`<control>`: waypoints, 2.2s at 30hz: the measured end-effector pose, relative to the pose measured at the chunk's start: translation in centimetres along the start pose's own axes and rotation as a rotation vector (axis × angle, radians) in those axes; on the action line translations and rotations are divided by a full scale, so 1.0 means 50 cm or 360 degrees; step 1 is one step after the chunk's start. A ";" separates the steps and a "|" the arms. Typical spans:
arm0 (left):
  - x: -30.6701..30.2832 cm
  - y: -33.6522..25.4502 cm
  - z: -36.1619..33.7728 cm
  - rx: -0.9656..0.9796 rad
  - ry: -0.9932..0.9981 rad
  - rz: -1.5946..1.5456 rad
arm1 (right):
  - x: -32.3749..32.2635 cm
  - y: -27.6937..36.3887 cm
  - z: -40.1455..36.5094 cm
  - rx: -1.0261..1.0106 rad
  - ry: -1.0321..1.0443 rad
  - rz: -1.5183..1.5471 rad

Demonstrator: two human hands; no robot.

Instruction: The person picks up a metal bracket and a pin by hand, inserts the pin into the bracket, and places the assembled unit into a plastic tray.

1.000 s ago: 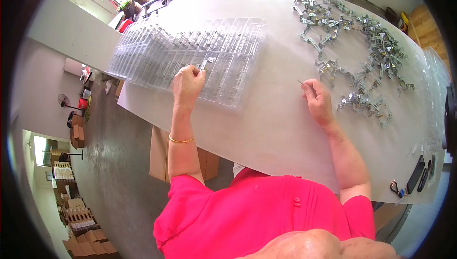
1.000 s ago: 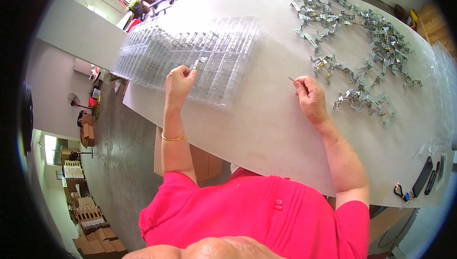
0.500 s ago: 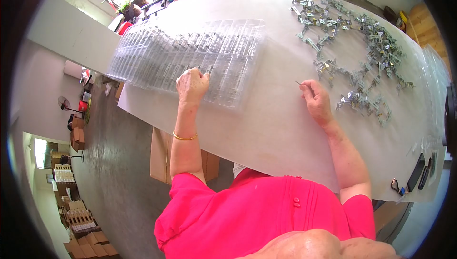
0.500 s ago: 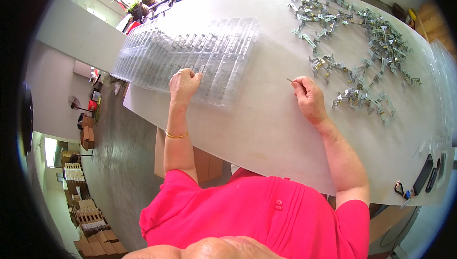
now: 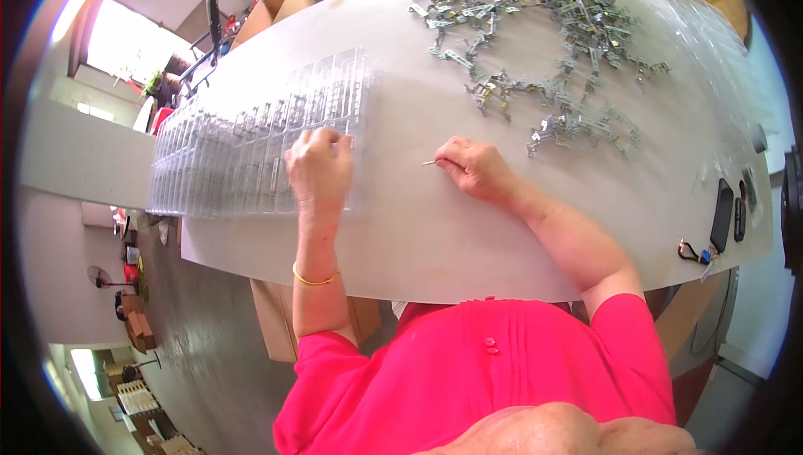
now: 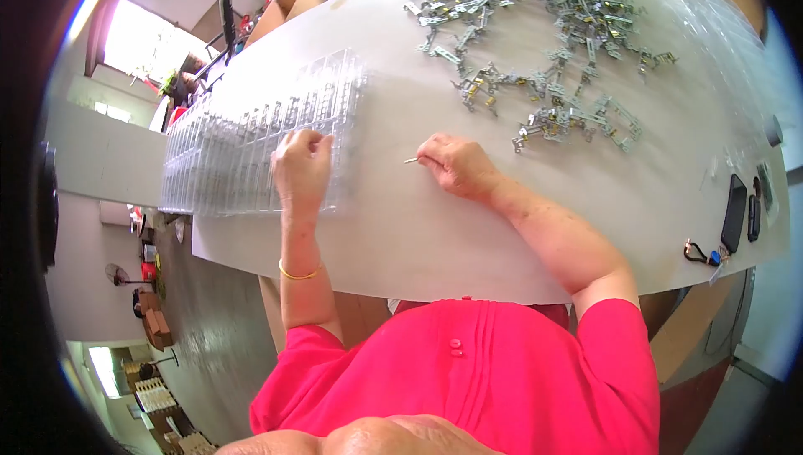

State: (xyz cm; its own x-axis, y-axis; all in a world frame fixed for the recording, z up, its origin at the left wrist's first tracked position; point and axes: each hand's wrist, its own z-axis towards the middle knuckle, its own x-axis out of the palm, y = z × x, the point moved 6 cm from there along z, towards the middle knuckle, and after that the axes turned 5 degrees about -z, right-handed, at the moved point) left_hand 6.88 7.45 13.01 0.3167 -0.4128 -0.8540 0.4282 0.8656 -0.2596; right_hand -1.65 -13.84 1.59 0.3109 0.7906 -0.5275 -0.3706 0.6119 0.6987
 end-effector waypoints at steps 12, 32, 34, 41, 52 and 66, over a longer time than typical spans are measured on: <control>0.208 -0.302 0.014 0.0759 0.0235 -0.0548 | 0.020 0.019 -0.012 -0.0328 0.0273 -0.0214; 0.310 -0.366 0.040 0.0655 0.0577 -0.0611 | 0.054 -0.012 -0.011 -0.0205 0.0445 -0.0238; 0.284 -0.350 0.045 0.0546 0.0561 -0.0800 | 0.049 -0.004 -0.012 -0.0303 0.0292 -0.0175; 0.250 -0.194 0.034 -0.0278 0.0769 -0.1585 | 0.029 0.010 -0.016 -0.0275 0.0379 -0.0029; 0.289 -0.048 -0.067 -0.0797 0.0938 -0.2010 | 0.002 -0.053 -0.001 0.0611 0.0323 0.1415; 0.241 -0.093 -0.033 -0.0261 0.0269 -0.0652 | -0.012 -0.074 0.009 0.0777 -0.0050 0.1393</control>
State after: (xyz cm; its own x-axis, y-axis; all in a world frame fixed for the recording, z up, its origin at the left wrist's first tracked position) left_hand 7.28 -1.09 3.19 0.0014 -0.6896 -0.7242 0.3454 0.6799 -0.6468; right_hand -0.07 -16.58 -0.47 0.1261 0.9531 0.2751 -0.0821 -0.2663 0.9604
